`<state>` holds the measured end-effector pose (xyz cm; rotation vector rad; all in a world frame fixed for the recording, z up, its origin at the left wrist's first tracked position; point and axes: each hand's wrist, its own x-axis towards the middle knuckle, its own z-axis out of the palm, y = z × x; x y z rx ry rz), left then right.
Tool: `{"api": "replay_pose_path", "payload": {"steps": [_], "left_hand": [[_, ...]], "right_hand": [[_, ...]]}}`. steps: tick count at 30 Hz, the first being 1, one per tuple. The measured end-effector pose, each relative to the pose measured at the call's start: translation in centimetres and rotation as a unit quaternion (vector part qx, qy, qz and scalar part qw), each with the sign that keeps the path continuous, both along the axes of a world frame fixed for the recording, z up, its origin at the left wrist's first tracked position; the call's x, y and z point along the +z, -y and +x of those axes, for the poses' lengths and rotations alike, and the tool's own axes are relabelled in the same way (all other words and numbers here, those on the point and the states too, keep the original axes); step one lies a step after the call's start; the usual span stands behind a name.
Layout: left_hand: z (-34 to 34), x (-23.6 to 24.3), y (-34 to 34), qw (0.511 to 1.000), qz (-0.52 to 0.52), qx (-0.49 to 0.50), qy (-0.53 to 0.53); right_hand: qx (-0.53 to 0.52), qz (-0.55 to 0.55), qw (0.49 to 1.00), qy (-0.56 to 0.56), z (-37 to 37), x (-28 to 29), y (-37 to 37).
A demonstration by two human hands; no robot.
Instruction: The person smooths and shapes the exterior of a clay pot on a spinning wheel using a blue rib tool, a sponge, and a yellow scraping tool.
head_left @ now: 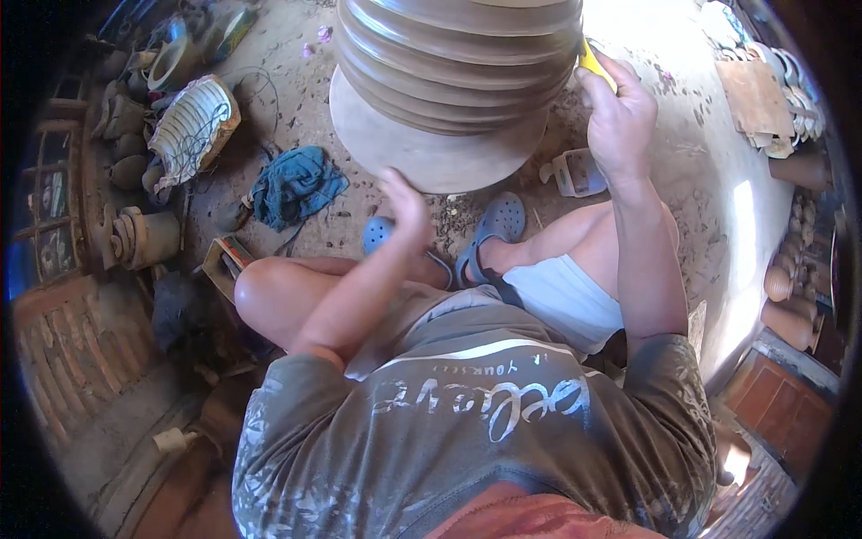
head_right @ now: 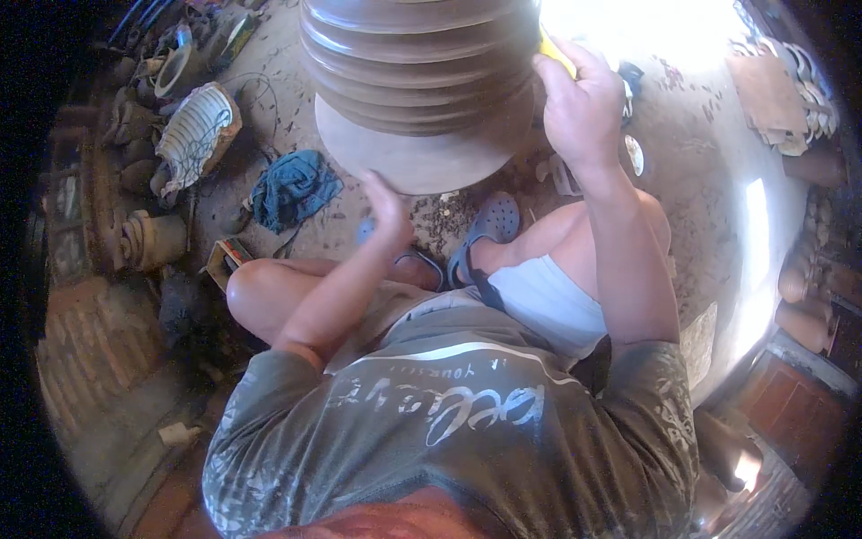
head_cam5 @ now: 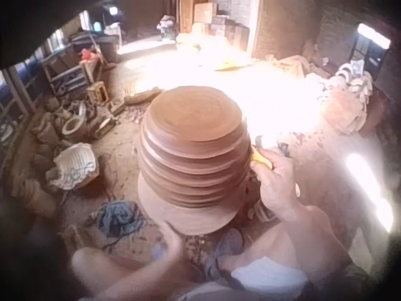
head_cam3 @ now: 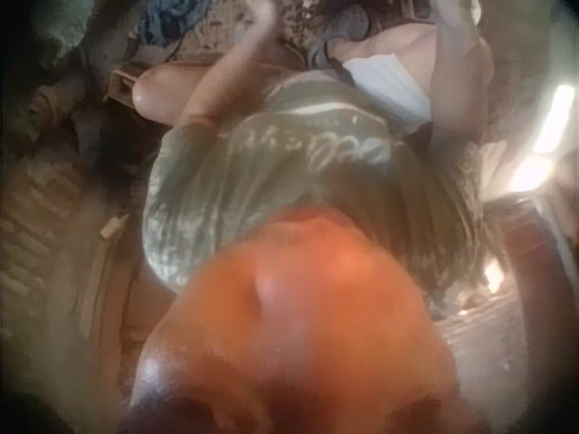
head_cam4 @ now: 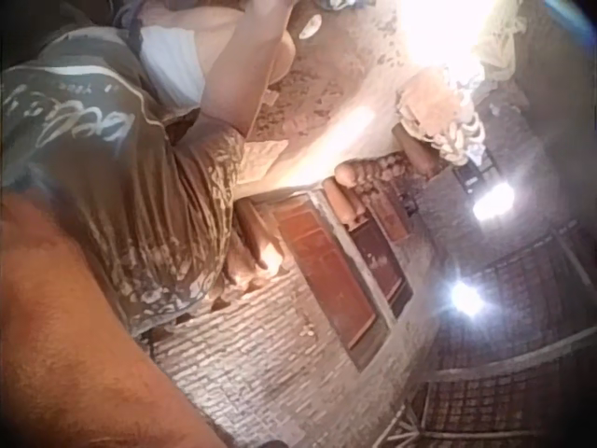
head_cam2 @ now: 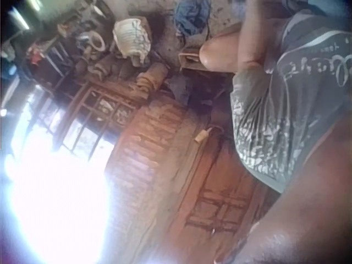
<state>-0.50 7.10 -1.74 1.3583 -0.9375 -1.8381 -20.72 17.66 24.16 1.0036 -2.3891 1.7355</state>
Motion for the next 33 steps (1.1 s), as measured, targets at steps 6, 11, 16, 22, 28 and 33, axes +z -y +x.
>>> {"api": "replay_pose_path", "payload": {"steps": [6,11,16,22,28,33], "left_hand": [[0.8,4.4,-5.0,0.96,0.199,-0.197,-0.024],[1.1,6.2,7.9,0.994,0.081,0.014,-0.068],[0.7,0.3,-4.2,0.988,0.079,-0.131,0.015],[1.1,2.7,0.0,0.978,0.136,-0.148,-0.059],[0.0,2.0,5.5,0.996,0.062,-0.03,-0.05],[1.3,3.8,-6.7,0.924,0.231,-0.303,0.008]], "right_hand": [[0.003,0.02,1.0,-0.005,0.1,0.3,0.2],[0.025,0.014,0.999,-0.045,1.2,0.5,0.0],[0.021,0.004,0.997,-0.076,1.6,-0.3,-0.4],[0.01,-0.016,0.997,-0.07,1.9,0.0,-0.8],[0.012,-0.025,0.994,-0.11,2.1,-0.5,-0.4],[0.026,-0.004,0.996,-0.086,1.9,0.0,-0.7]]}}
